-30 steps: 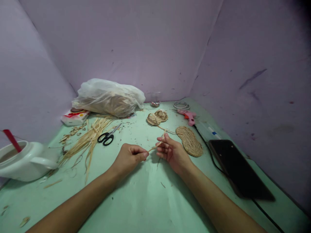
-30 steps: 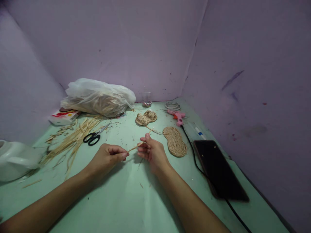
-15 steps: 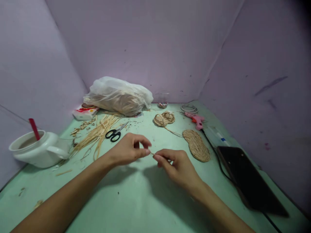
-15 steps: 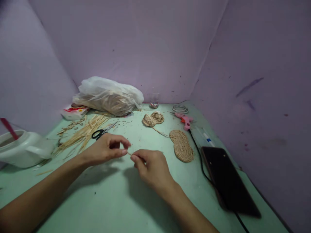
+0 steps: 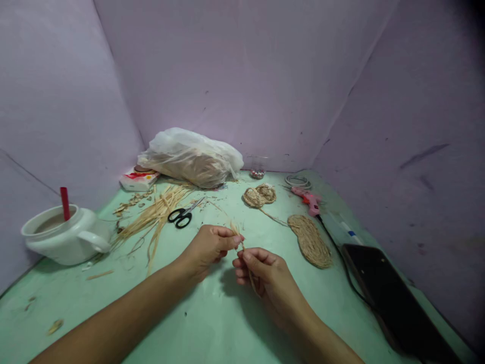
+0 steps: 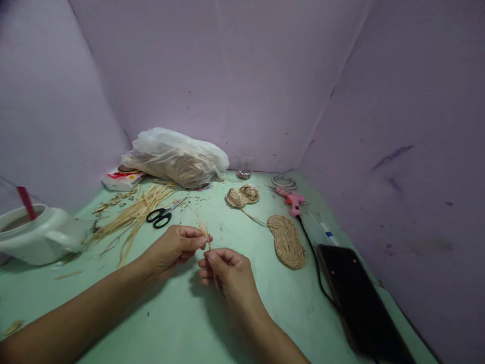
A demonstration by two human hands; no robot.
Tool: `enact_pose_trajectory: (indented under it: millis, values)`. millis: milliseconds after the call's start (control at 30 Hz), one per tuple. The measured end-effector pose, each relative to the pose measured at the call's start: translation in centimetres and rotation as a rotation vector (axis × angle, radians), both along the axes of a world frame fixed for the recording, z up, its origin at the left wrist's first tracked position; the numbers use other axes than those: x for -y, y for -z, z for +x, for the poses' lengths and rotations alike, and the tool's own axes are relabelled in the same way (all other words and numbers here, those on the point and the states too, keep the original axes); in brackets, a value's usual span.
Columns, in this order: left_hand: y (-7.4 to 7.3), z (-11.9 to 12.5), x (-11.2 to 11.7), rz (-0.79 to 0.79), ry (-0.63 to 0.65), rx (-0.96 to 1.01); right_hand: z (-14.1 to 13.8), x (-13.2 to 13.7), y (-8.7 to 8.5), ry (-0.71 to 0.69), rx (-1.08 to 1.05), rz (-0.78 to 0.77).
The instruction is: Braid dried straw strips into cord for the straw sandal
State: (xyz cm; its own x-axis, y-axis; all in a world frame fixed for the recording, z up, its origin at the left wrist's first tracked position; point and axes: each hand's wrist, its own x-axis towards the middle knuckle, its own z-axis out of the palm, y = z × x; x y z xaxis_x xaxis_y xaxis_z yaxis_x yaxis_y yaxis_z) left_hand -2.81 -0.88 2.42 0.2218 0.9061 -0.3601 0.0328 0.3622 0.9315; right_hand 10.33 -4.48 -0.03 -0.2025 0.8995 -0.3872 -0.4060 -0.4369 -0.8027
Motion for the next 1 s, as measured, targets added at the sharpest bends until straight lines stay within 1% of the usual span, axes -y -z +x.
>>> enact_pose_trajectory:
  millis: [100,233,400,533,600,667,767,867,933,1000]
  values:
    - [0.39,-0.17,-0.19,-0.002,-0.013,0.006,0.16,-0.11,0.32,-0.031,-0.014,0.010]
    - [0.58,-0.08,0.00,0.032,0.038,-0.043,0.49,-0.46,0.53,-0.054,-0.101,-0.004]
    - [0.33,0.06,0.12,0.065,0.092,-0.040,0.64,-0.64,0.37,-0.052,-0.116,-0.030]
    - [-0.15,-0.11,0.04,0.045,0.048,-0.033,0.86,-0.79,0.22,-0.042,-0.111,-0.043]
    - [-0.22,-0.23,-0.01,0.049,0.022,-0.045,0.97,-0.89,0.22,-0.045,-0.113,-0.038]
    - [-0.16,-0.31,-0.04,0.058,0.022,-0.054,0.99,-0.95,0.20,-0.044,-0.108,-0.036]
    - [0.12,-0.27,0.00,0.089,0.070,-0.059,0.86,-0.89,0.15,-0.035,-0.079,-0.021]
    - [0.43,-0.04,0.18,0.119,0.089,-0.074,0.69,-0.75,0.20,-0.024,-0.044,0.000]
    - [0.42,0.00,0.24,0.141,0.115,-0.115,0.69,-0.69,0.25,-0.015,-0.019,0.001]
    - [0.02,-0.37,0.03,0.185,0.156,-0.206,0.84,-0.72,0.29,0.019,0.008,-0.002]
